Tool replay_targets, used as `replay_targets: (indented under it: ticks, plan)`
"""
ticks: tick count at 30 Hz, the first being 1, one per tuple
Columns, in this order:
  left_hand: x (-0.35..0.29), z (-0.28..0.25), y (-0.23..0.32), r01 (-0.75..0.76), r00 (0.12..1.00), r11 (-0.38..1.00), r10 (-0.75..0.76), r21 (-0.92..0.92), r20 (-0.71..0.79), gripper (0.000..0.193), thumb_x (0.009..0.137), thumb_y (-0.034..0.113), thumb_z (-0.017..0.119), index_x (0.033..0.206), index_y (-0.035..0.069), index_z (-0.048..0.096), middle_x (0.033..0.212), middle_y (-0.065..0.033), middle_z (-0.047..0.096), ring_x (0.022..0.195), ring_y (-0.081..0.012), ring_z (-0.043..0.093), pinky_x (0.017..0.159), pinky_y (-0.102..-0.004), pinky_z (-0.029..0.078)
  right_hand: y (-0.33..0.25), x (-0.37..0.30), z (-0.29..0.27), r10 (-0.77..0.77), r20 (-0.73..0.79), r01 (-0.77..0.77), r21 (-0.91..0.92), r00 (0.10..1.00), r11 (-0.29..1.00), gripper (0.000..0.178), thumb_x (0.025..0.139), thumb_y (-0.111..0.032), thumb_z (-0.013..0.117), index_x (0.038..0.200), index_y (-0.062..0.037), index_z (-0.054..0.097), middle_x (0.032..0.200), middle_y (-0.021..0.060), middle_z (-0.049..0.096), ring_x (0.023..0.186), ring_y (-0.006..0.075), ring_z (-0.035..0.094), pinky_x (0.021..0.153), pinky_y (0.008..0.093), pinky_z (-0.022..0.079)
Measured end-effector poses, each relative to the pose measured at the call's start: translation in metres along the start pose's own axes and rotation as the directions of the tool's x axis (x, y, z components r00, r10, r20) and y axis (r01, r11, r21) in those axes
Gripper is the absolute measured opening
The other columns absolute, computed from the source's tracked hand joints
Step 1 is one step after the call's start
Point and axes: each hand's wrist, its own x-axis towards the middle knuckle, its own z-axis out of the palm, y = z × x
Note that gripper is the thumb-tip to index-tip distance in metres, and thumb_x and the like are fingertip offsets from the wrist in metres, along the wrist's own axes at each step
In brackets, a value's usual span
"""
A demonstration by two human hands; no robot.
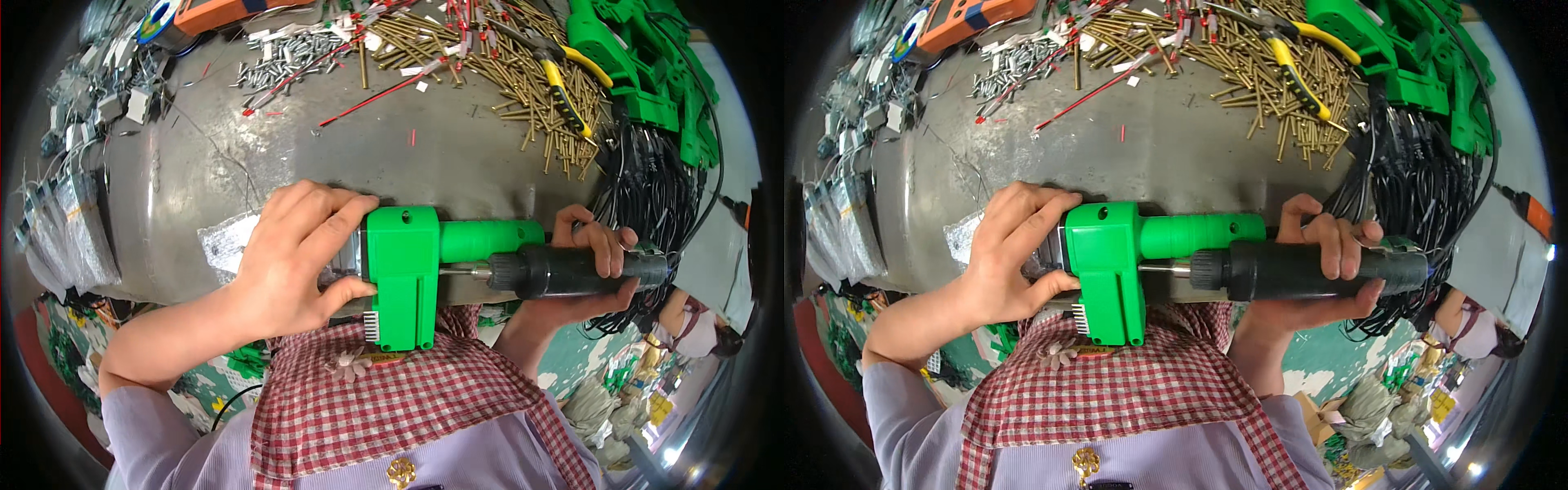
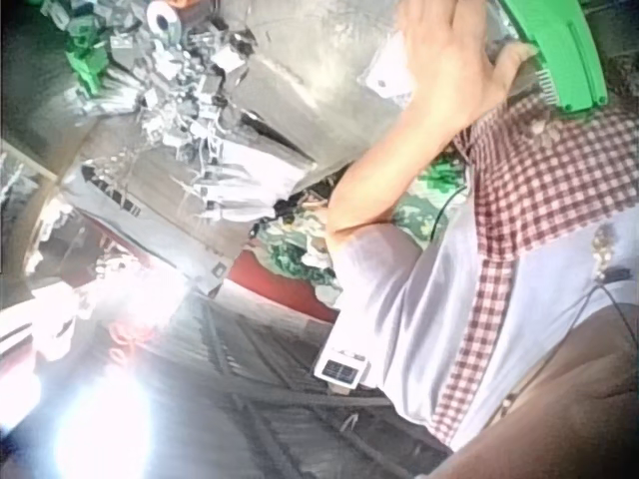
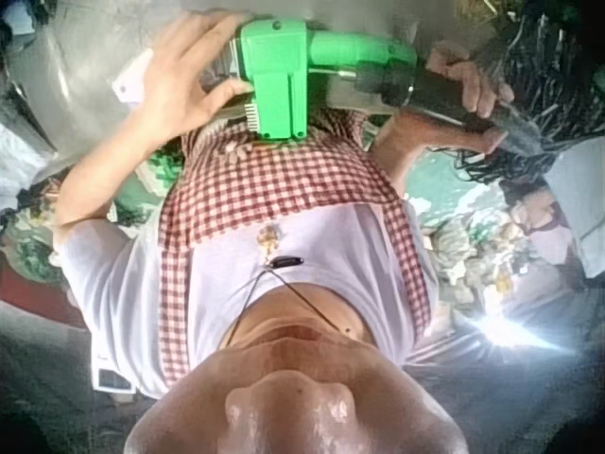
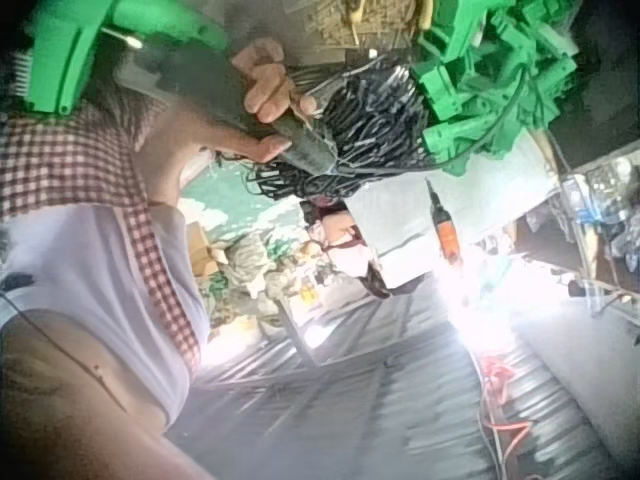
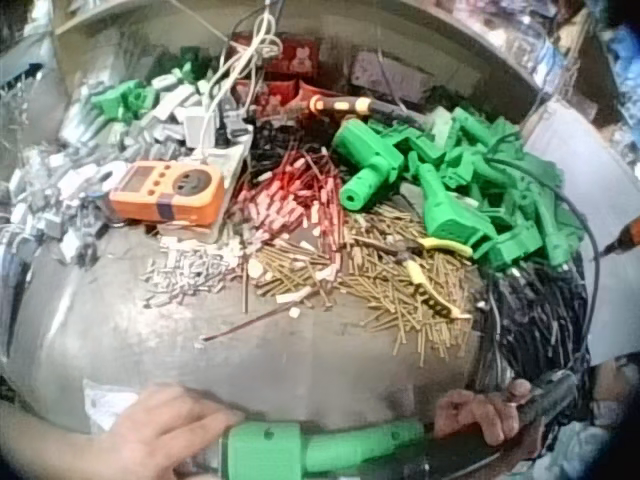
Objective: Assemble and solder internal components into a green handheld electronic device housing.
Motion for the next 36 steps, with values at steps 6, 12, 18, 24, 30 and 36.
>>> replay_targets:
  ticks: [6, 12, 18, 24, 30, 36]
  plan:
    - [0.004, 0.002, 0.001, 0.017, 1.0, 1.0, -0.017, -0.001, -0.013, 0.071, 0.066, 0.042, 0.074, 0.116, -0.004, 0.055, 0.102, -0.0156, 0.057, 0.09, -0.0337, 0.055, 0.08, -0.0418, 0.042, 0.0, 0.008, -0.003, -0.014, 0.046, 0.012, 0.045, 0.999, 0.999, 0.035, 0.081, -0.026, 0.064, 0.107, -0.0068, 0.052, 0.069, -0.0074, 0.049, 0.063, 0.006, 0.049, 0.104, 0.0373, 0.025]
    - [0.001, -0.003, 0.003, 0.02, 1.0, 1.0, -0.02, 0.02, -0.011, 0.073, 0.063, 0.038, 0.076, 0.119, -0.001, 0.052, 0.107, -0.0145, 0.056, 0.094, -0.0327, 0.053, 0.083, -0.0422, 0.042, -0.002, 0.002, 0.008, -0.008, -0.063, 0.008, -0.008, 0.998, 1.0, 0.036, 0.082, -0.028, 0.063, 0.11, -0.0088, 0.051, 0.07, -0.0053, 0.048, 0.065, 0.009, 0.046, 0.09, 0.0338, 0.035]
    - [-0.02, -0.029, -0.004, 0.11, 0.994, 0.985, -0.11, 0.132, -0.01, 0.078, 0.065, 0.051, 0.07, 0.122, 0.001, 0.051, 0.111, -0.0166, 0.056, 0.1, -0.0368, 0.054, 0.084, -0.0444, 0.045, -0.092, 0.08, 0.015, 0.196, 0.006, -0.167, -0.503, 0.981, 0.848, 0.061, 0.09, -0.055, 0.05, 0.122, -0.0033, 0.049, 0.074, 0.0079, 0.052, 0.061, 0.0176, 0.045, 0.061, 0.033, 0.038]
    - [-0.053, -0.062, -0.018, 0.547, 0.831, 0.719, -0.528, 0.429, -0.174, 0.078, 0.066, 0.05, 0.071, 0.123, 0.0, 0.051, 0.114, -0.0202, 0.055, 0.102, -0.0385, 0.055, 0.084, -0.0455, 0.046, -0.18, 0.159, 0.027, 0.014, 0.714, 0.147, -0.124, 0.7, -0.981, 0.048, 0.09, -0.032, 0.059, 0.122, 0.0031, 0.05, 0.104, 0.023, 0.061, 0.1, 0.0325, 0.06, 0.088, 0.0392, 0.048]
    - [-0.038, -0.02, -0.006, 0.129, 0.991, 0.968, -0.117, 0.214, -0.066, 0.079, 0.052, 0.016, 0.081, 0.124, 0.006, 0.051, 0.1, -0.0115, 0.051, 0.093, -0.0317, 0.055, 0.081, -0.0386, 0.047, 0.014, 0.009, 0.074, 0.653, 0.399, 0.706, -0.638, 0.644, -0.307, 0.045, 0.075, 0.0, 0.067, 0.119, -0.0056, 0.058, 0.114, 0.0147, 0.06, 0.106, 0.0304, 0.057, 0.093, 0.0373, 0.045]
    - [-0.026, -0.029, 0.021, 0.042, 0.999, 0.952, -0.043, 0.303, -0.002, 0.066, 0.056, 0.009, 0.075, 0.117, 0.004, 0.053, 0.097, -0.0101, 0.052, 0.087, -0.0271, 0.058, 0.071, -0.0348, 0.051, 0.046, -0.016, 0.032, 0.671, 0.454, 0.713, -0.682, 0.586, -0.162, 0.03, 0.089, -0.011, 0.05, 0.116, -0.0005, 0.057, 0.112, 0.0172, 0.059, 0.104, 0.0331, 0.056, 0.094, 0.0386, 0.042]
